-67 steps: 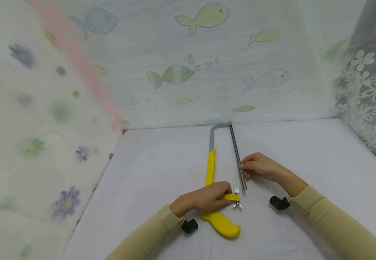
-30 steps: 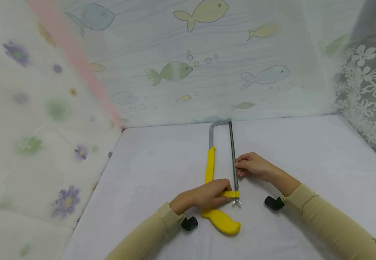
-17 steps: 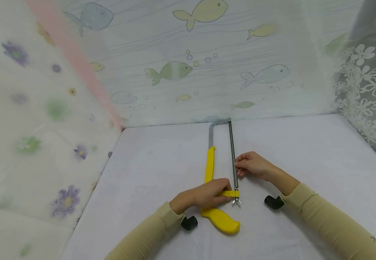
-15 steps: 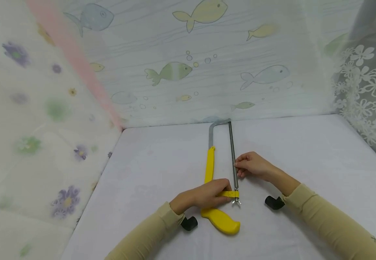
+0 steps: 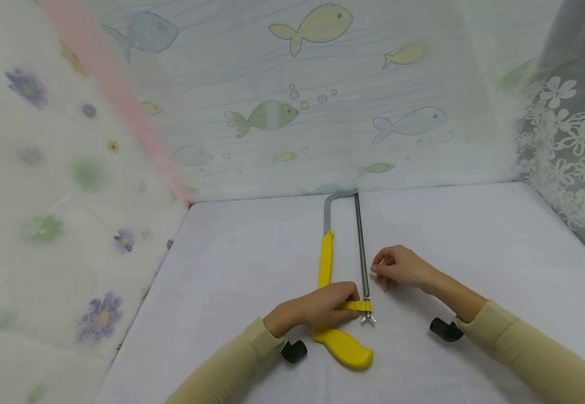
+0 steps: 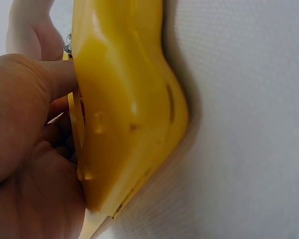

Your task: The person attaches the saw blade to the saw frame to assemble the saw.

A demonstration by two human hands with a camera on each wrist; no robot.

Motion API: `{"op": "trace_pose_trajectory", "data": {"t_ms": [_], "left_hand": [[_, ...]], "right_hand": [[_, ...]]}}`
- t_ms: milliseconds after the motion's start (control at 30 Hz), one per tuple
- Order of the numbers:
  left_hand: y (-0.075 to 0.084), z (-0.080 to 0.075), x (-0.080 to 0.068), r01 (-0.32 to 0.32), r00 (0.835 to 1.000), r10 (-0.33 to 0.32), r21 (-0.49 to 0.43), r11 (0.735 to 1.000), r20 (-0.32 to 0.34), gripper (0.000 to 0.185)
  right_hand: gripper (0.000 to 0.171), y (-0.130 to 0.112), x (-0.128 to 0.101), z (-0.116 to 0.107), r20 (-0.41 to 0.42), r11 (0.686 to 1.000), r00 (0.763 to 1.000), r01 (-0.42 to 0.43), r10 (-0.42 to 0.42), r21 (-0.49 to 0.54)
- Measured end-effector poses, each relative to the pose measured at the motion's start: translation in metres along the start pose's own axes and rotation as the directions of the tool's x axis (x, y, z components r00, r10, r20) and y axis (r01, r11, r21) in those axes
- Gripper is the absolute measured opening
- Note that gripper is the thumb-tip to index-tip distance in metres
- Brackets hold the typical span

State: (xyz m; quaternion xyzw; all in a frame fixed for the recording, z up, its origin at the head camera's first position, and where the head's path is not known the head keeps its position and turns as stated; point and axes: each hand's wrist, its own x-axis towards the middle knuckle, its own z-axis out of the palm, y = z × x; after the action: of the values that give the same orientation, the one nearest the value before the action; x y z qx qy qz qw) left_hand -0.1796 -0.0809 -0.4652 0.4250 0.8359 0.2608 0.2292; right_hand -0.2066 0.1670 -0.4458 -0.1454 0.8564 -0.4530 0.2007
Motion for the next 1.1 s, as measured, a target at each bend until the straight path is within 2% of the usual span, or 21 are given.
{"op": "trace_pose_trajectory", "data": {"t_ms": [167,500,833,1100], "left_hand": [[0.001,0.000,-0.001,0.002,1.000,-0.002,0.001,1.000,-0.001,0.017],[0.001,0.000,-0.001,-0.028,1.000,0.028,0.017,0.999,0.002,0.015],[-0.001,-0.002,0.000,-0.031,1.000,0.031,0.019,0.999,0.002,0.013],[0.001,-0.002,0.000,-0.032,0.999,0.032,0.020,0.999,0.001,0.013]], "right_hand": [[0.021,-0.003,-0.017,0.003,0.064,0.999,0.997,0.045,-0.043,-0.028],[0.018,-0.007,-0.043,0.016,0.215,0.997,0.974,0.071,-0.075,0.029],[0.015,0.000,-0.047,0.021,0.307,0.992,0.947,0.068,-0.098,0.107],[0.012,0.001,-0.047,0.026,0.312,0.988,0.940,0.106,-0.135,0.109]]}}
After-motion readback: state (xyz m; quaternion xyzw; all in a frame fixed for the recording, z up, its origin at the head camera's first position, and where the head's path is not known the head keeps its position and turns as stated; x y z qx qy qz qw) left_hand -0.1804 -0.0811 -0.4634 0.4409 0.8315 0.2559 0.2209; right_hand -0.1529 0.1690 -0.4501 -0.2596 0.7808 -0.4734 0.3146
